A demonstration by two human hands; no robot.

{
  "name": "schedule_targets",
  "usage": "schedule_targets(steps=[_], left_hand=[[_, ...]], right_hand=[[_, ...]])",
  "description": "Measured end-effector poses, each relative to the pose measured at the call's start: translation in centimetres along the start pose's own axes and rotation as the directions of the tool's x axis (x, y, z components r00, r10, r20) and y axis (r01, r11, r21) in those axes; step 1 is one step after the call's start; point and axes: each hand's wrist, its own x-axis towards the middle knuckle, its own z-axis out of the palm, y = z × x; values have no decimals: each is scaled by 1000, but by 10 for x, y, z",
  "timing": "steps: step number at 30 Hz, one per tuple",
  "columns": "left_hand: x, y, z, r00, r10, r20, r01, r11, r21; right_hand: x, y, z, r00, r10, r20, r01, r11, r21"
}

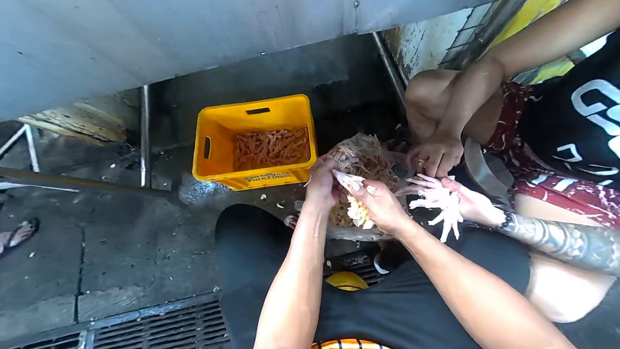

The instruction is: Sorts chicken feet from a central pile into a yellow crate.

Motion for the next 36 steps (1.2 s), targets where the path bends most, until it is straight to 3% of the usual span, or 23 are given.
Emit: schedule_targets(steps=[4,8,12,16,19,21,24,29,32,36], left_hand=[[6,-5,-4,997,-66,30,66,998,-10],[-2,-11,-3,995,-20,102,17,999,32],[-2,-9,2,997,71,-5,-70,992,102],[19,-10,1,975,158,-155,-134,978,157],[54,8,-38,926,97,-365,-120,992,-41],[59,27,-56,907,83,-412,-158,976,-151],[29,35,-44,945,44,-323,-92,986,-137],[9,15,-9,982,-18,-189,-16,984,-176],[-2,2,5,986,64,-151,-72,996,-46],[-6,-14,14,978,159,-134,-160,987,8]], right_hand=[[3,7,-10,997,-79,21,77,995,69],[6,4,-10,999,-48,-11,48,999,-1],[2,-8,-4,996,68,-52,-69,997,-25],[-9,-11,6,999,-21,-23,19,997,-80],[-25,-28,4,986,-157,56,163,980,-116],[-19,-29,-6,983,-144,117,162,973,-163],[-8,-19,-8,990,-27,135,51,983,-177],[4,-4,3,991,133,-24,-131,988,88],[-1,-1,5,978,205,-36,-194,961,197],[0,0,9,975,170,-143,-151,979,137]])
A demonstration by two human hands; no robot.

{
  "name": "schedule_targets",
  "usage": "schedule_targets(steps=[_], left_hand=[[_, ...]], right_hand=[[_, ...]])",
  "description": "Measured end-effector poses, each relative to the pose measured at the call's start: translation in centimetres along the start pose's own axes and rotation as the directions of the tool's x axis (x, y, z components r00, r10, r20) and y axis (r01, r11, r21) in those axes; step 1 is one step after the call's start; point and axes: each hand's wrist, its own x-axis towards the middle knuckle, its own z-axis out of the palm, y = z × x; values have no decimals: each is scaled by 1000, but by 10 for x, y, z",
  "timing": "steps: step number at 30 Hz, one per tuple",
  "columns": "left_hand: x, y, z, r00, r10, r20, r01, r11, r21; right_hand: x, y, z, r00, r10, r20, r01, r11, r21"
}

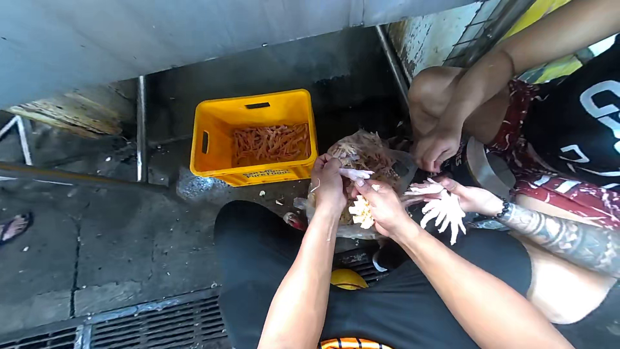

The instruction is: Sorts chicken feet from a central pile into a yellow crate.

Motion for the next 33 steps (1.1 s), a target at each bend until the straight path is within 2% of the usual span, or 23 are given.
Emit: schedule_targets(steps=[4,7,10,12,14,17,20,24,27,33], left_hand=[[11,-6,0,999,26,-43,-23,998,61],[26,-12,-1,994,-39,-102,52,991,122],[55,-15,-19,967,-182,-180,176,983,-48],[75,-10,-48,955,-216,-201,168,959,-230],[76,-2,-65,954,-224,-198,156,938,-310],[53,3,-63,949,-308,-65,265,894,-361],[28,-5,-50,927,-373,45,367,876,-312],[-5,-9,-32,909,-412,62,415,883,-217],[-16,-10,-22,913,-404,51,407,900,-154],[-23,-6,-30,897,-414,156,435,889,-142]], right_hand=[[1,6,0,986,-146,77,153,983,-96],[-5,4,9,983,-182,28,183,955,-233],[-13,-3,0,944,-329,35,320,881,-349],[-19,-18,-9,923,-377,79,381,862,-335],[-15,-22,-14,947,-314,65,316,881,-353],[-4,-18,-14,976,-204,73,217,912,-349],[5,-13,-9,985,-156,73,173,895,-410],[10,-6,-8,994,-108,21,103,848,-521],[14,0,-12,988,-140,60,149,813,-562],[23,0,-19,967,-226,119,250,737,-628]])
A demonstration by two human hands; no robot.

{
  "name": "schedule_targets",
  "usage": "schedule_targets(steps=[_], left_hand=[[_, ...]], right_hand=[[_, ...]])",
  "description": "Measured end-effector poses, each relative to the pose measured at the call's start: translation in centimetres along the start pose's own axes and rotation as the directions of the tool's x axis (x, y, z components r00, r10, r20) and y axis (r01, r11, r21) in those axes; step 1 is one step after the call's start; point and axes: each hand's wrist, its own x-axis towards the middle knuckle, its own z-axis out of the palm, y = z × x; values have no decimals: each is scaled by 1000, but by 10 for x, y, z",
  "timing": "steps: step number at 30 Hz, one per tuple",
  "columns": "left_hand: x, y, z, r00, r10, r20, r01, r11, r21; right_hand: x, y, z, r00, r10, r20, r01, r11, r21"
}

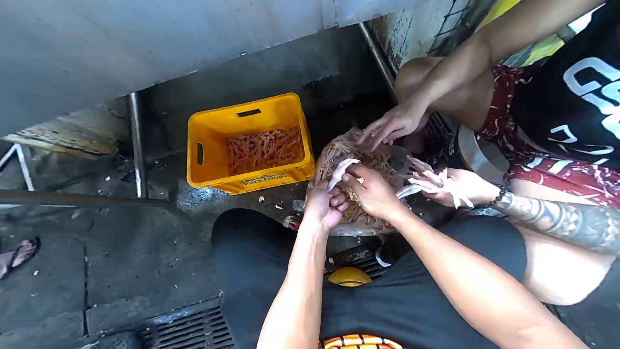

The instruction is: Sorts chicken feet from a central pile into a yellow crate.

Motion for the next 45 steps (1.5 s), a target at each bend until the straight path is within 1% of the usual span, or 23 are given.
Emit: schedule_targets(steps=[2,4,6,8,12,16,18,20,23,24,26,28,31,33,34,35,36,37,38,39,40,42,45], left_hand=[[-1,2,-3,999,33,-4,-33,999,21],[1,4,-6,986,155,-56,-148,983,111],[7,12,-13,927,363,-93,-318,894,315],[16,34,-24,864,490,-117,-405,814,417],[15,83,-35,880,437,-189,-375,881,289],[11,93,-37,911,394,-118,-357,900,248],[20,107,-39,884,456,-102,-416,868,270],[35,131,-38,819,557,-138,-510,817,267],[68,154,-43,781,572,-252,-473,804,360],[79,147,-46,787,549,-281,-416,809,415],[94,114,-51,850,455,-266,-268,808,526],[115,64,-60,917,321,-239,-123,795,594],[153,-29,-94,960,174,-217,38,691,722],[157,-83,-116,961,260,-97,-61,539,840],[144,-92,-109,953,299,-44,-75,375,924],[123,-66,-75,980,-29,-198,199,260,945],[118,-59,-57,947,-174,-271,293,119,949],[121,-69,-59,947,-205,-249,255,5,967],[135,-94,-77,976,-158,-149,140,-64,988],[157,-138,-116,995,76,71,-65,-76,995],[177,-160,-135,992,70,109,-104,-70,992],[196,-174,-138,994,-110,-4,-6,-87,996],[207,-193,-136,977,-182,-115,103,-73,992]], right_hand=[[0,-4,-2,998,15,60,-13,999,-38],[-3,-8,-1,991,14,130,-10,999,-36],[-10,-15,-2,982,-22,189,20,1000,11],[-24,-22,-1,980,-66,185,51,995,89],[-28,-24,-9,999,11,32,-17,977,214],[-13,-16,-19,992,89,-93,-47,922,385],[-15,-20,-25,990,86,-116,-25,895,446],[-20,-23,-29,991,75,-111,-19,896,443],[-25,-25,-31,993,66,-101,-19,911,412],[-23,-25,-30,993,66,-98,-19,910,414],[-16,-25,-29,994,63,-85,-20,897,441],[-14,-25,-32,996,62,-61,-28,895,446],[-21,-27,-42,999,52,-3,-46,902,430],[-23,-29,-50,997,10,83,-43,909,414],[-23,-30,-54,989,-1,150,-55,927,372],[-23,-31,-58,974,4,227,-75,949,305],[-24,-31,-60,953,20,303,-93,970,227],[-25,-30,-59,929,24,371,-82,986,143],[-27,-29,-57,901,32,432,-61,997,53],[-28,-27,-54,866,30,500,-16,999,-32],[-29,-28,-49,821,32,571,29,995,-97],[-29,-33,-36,720,28,694,86,988,-130],[-26,-43,-27,586,41,809,136,980,-147]])
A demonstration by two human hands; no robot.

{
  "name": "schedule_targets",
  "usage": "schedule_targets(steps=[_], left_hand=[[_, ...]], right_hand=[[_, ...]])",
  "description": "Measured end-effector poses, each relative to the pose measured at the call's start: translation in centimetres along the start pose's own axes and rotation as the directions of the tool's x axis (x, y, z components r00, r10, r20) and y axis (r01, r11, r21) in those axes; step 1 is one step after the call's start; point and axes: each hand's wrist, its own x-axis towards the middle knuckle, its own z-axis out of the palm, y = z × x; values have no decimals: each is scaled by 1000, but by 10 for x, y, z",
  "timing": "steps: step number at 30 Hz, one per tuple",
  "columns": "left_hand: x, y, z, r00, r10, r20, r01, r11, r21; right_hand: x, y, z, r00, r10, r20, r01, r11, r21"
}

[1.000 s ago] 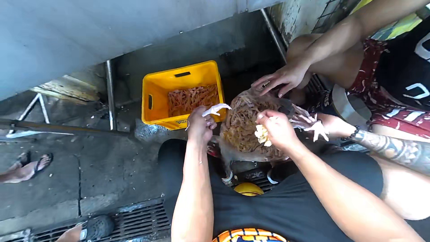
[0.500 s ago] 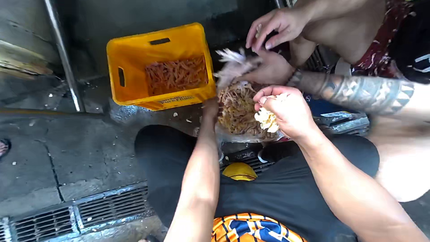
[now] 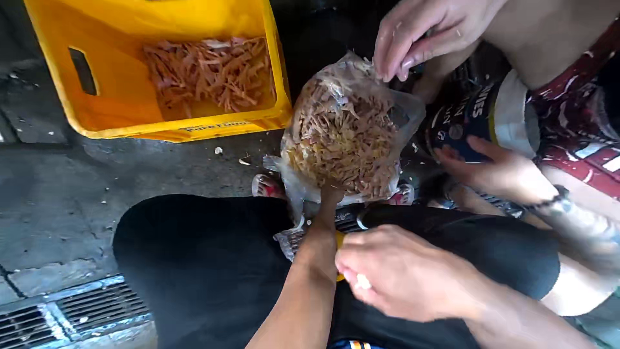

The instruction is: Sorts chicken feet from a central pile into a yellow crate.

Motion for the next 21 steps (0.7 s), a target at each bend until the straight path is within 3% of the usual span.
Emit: schedule_targets(steps=[2,3,4,6,10,13,17,21], left_hand=[[8,-5,10,999,-38,6,38,999,2],[14,-9,14,999,-48,0,48,999,14],[20,-13,17,998,-58,2,58,998,19],[27,-18,20,998,-62,21,61,998,8],[27,-17,21,997,-65,41,66,998,-21],[16,-11,22,997,-63,-39,63,998,-2],[2,-1,20,979,-146,-143,129,984,-120],[5,2,22,981,-121,-150,109,990,-87]], right_hand=[[2,-8,-13,994,94,48,-94,996,2],[6,-16,-27,974,213,75,-213,977,-2],[14,-30,-48,924,347,160,-353,936,11],[19,-33,-59,877,451,168,-458,889,6],[13,-18,-51,894,435,106,-435,900,-24],[6,-6,-37,928,371,44,-368,928,-62],[10,-40,-59,883,440,165,-431,898,-87],[13,-56,-67,878,436,197,-423,900,-106]])
